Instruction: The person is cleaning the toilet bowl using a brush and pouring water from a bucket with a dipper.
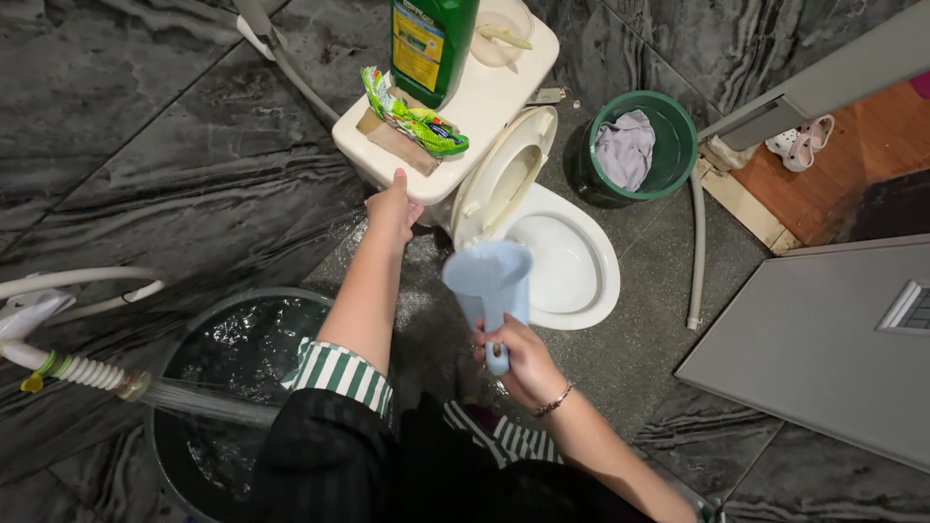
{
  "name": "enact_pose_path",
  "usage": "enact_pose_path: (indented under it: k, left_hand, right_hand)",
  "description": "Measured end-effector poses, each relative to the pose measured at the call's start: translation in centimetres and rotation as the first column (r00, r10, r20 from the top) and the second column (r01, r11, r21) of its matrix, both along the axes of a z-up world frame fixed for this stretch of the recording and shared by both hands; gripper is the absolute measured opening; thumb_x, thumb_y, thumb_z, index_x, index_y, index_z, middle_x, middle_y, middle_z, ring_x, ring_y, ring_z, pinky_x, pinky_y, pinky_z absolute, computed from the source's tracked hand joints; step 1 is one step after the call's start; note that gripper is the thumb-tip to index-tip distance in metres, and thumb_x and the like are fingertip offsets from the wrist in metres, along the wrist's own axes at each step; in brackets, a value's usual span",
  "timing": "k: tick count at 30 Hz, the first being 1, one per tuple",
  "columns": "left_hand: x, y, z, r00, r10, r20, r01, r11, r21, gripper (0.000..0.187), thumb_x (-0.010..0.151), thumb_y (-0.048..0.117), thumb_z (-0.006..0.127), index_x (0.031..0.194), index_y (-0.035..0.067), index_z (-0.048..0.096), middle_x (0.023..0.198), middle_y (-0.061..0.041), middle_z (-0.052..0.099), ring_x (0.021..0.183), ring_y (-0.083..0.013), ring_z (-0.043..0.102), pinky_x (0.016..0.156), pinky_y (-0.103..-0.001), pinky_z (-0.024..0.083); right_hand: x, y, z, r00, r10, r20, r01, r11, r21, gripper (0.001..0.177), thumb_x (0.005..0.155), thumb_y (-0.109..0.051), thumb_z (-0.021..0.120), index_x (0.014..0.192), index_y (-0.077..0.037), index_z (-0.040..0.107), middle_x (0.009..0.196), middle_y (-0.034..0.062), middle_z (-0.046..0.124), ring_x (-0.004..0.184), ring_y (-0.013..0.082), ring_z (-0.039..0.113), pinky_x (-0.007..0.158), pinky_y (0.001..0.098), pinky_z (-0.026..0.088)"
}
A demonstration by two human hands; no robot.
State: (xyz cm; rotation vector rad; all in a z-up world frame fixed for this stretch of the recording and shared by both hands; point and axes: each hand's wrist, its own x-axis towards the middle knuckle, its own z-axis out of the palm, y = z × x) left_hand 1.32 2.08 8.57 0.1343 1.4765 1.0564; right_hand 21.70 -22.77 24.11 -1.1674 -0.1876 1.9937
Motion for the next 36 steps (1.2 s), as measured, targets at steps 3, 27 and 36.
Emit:
enact_pose_path:
  k: [3,27,36]
  left_hand:
    - [0.0,0.2,0.4,1.000,0.005,-0.007,-0.005,1.000,-0.001,0.056,0.094,0.039,0.070,0.124,-0.008,0.062,0.111,-0.015,0.069,0.089,-0.0263,0.069,0.082,-0.039,0.063]
    - [-3.1,0.4,-7.7,0.992,-0.117,0.054,0.118,0.993,-0.001,0.044,0.099,0.043,0.061,0.110,0.000,0.065,0.096,-0.010,0.069,0.078,-0.0210,0.070,0.072,-0.033,0.065]
    - [-3.9,0.7,-4.6,0.996,-0.076,-0.040,0.076,0.997,0.011,0.045,0.100,0.041,0.062,0.106,-0.003,0.067,0.093,-0.010,0.070,0.075,-0.0202,0.069,0.068,-0.033,0.064]
  right_hand:
    - [-1.3,1.6,0.3,0.993,0.052,0.105,-0.048,0.998,-0.045,0.031,0.086,-0.004,0.061,0.116,0.003,0.053,0.095,0.0046,0.062,0.082,0.0159,0.060,0.071,0.0322,0.053]
    - [0.8,-2.8,-4.7,0.971,0.201,-0.133,-0.204,0.979,-0.010,0.075,0.083,0.002,0.057,0.154,-0.012,0.036,0.108,0.0025,0.058,0.086,0.0102,0.055,0.075,0.0248,0.051]
    - [2.4,-5.9,-6.8,0.960,0.241,-0.141,-0.247,0.968,-0.030,0.074,0.085,0.004,0.055,0.156,-0.009,0.037,0.109,0.0026,0.055,0.082,0.0115,0.053,0.072,0.0257,0.048]
